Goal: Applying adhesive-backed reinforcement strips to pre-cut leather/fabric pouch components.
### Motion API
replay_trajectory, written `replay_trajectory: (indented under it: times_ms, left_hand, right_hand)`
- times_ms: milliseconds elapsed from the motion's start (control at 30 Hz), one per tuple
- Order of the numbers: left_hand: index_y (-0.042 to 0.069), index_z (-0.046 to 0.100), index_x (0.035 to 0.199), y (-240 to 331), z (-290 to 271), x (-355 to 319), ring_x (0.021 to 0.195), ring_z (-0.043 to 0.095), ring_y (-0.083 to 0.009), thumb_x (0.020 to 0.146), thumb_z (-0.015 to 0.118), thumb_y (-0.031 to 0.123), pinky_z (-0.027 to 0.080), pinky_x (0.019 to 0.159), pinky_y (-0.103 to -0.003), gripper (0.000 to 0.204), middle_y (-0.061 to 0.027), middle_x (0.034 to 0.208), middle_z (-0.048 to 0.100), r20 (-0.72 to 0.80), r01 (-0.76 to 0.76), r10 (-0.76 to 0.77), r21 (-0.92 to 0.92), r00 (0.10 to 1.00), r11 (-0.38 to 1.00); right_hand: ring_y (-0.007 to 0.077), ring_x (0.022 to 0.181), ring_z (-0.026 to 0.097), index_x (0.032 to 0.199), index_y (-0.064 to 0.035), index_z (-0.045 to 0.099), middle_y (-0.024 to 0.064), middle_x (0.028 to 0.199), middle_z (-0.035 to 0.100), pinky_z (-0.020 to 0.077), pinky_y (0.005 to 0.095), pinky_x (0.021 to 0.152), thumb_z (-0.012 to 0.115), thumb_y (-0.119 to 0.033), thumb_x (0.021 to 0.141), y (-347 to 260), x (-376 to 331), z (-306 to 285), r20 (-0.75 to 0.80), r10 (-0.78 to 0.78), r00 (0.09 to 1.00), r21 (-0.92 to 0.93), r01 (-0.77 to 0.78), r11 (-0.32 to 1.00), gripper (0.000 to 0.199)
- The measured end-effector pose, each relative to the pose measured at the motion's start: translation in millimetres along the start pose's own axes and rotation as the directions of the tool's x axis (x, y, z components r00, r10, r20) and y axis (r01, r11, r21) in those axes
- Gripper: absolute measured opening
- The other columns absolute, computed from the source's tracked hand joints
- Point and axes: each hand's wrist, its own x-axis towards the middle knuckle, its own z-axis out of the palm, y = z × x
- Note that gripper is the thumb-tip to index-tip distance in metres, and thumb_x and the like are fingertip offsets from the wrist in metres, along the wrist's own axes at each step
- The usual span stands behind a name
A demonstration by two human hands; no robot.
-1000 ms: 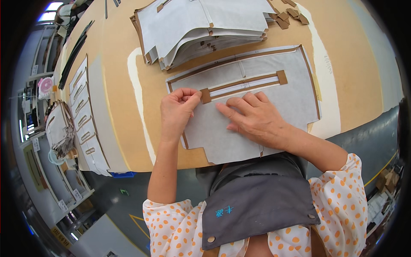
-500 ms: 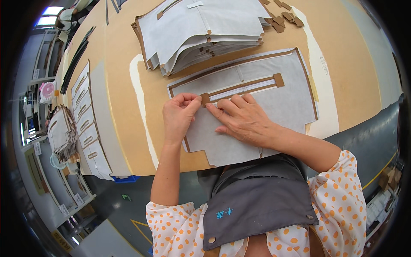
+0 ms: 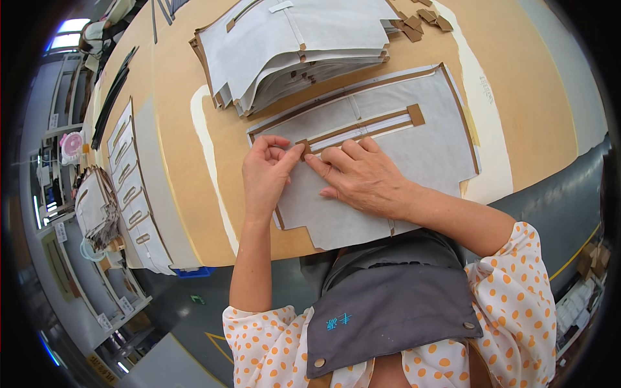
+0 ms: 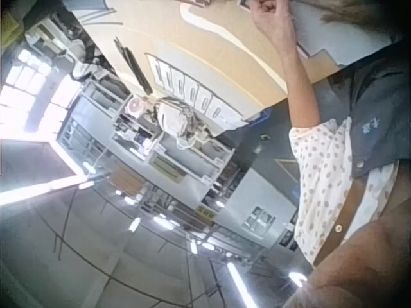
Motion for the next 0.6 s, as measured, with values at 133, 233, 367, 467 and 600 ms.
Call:
replay_trajectory:
  times_ms: [133,233,367,467,600]
  left_hand:
    - [0.000,0.062,0.095,6.0,0.3,-1.4,0.051,0.048,-0.0037,0.085,0.079,0.017,0.036,0.046,-0.020,0.026,0.0019,0.066,0.059,-0.003,-0.004,0.005,0.098,1.000,0.995]
    - [-0.001,0.062,0.095,7.1,1.7,6.8,0.050,0.050,-0.0048,0.084,0.080,0.019,0.037,0.045,-0.022,0.029,0.0007,0.066,0.060,0.042,0.011,-0.013,0.051,0.999,0.999]
    - [-0.001,0.063,0.097,-3.0,0.8,4.4,0.049,0.051,-0.0060,0.083,0.082,0.020,0.038,0.043,-0.023,0.032,-0.0006,0.066,0.060,0.045,0.030,-0.035,0.115,0.998,0.993]
    - [0.000,0.063,0.098,-2.3,-5.0,-7.0,0.049,0.051,-0.0064,0.084,0.081,0.020,0.039,0.043,-0.023,0.030,-0.0005,0.066,0.060,0.034,0.000,-0.003,0.091,0.999,0.996]
    - [0.001,0.065,0.108,-7.8,-3.6,-15.5,0.062,0.058,-0.0107,0.089,0.076,0.018,0.044,0.052,-0.025,0.027,-0.0045,0.077,0.063,-0.113,-0.126,0.132,0.064,0.985,0.990]
  right_hand:
    - [0.0190,0.097,0.050,0.132,-0.0052,0.056,0.0025,0.101,0.052,0.0380,0.0353,0.081,0.074,-0.037,0.082,0.1,0.1,0.4,-0.006,-0.003,1.000,0.017,0.004,1.000,0.062]
    - [0.0197,0.096,0.051,0.132,-0.0051,0.056,0.0036,0.102,0.053,0.0388,0.0362,0.081,0.073,-0.035,0.083,0.9,0.3,-4.2,-0.043,-0.032,0.999,-0.027,0.031,0.999,0.060]
    - [0.0208,0.097,0.052,0.132,-0.0043,0.056,0.0055,0.104,0.054,0.0403,0.0381,0.083,0.072,-0.034,0.085,-0.4,-3.4,3.7,-0.011,-0.027,1.000,-0.053,0.026,0.998,0.058]
    - [0.0216,0.098,0.053,0.133,-0.0050,0.056,0.0061,0.106,0.055,0.0411,0.0386,0.084,0.072,-0.034,0.085,-4.3,-5.8,2.2,-0.054,-0.079,0.995,-0.051,0.076,0.996,0.058]
    - [0.0244,0.099,0.057,0.134,-0.0091,0.058,0.0071,0.109,0.060,0.0443,0.0399,0.084,0.073,-0.029,0.086,16.2,-21.0,-30.1,-0.144,-0.038,0.989,0.022,0.042,0.999,0.055]
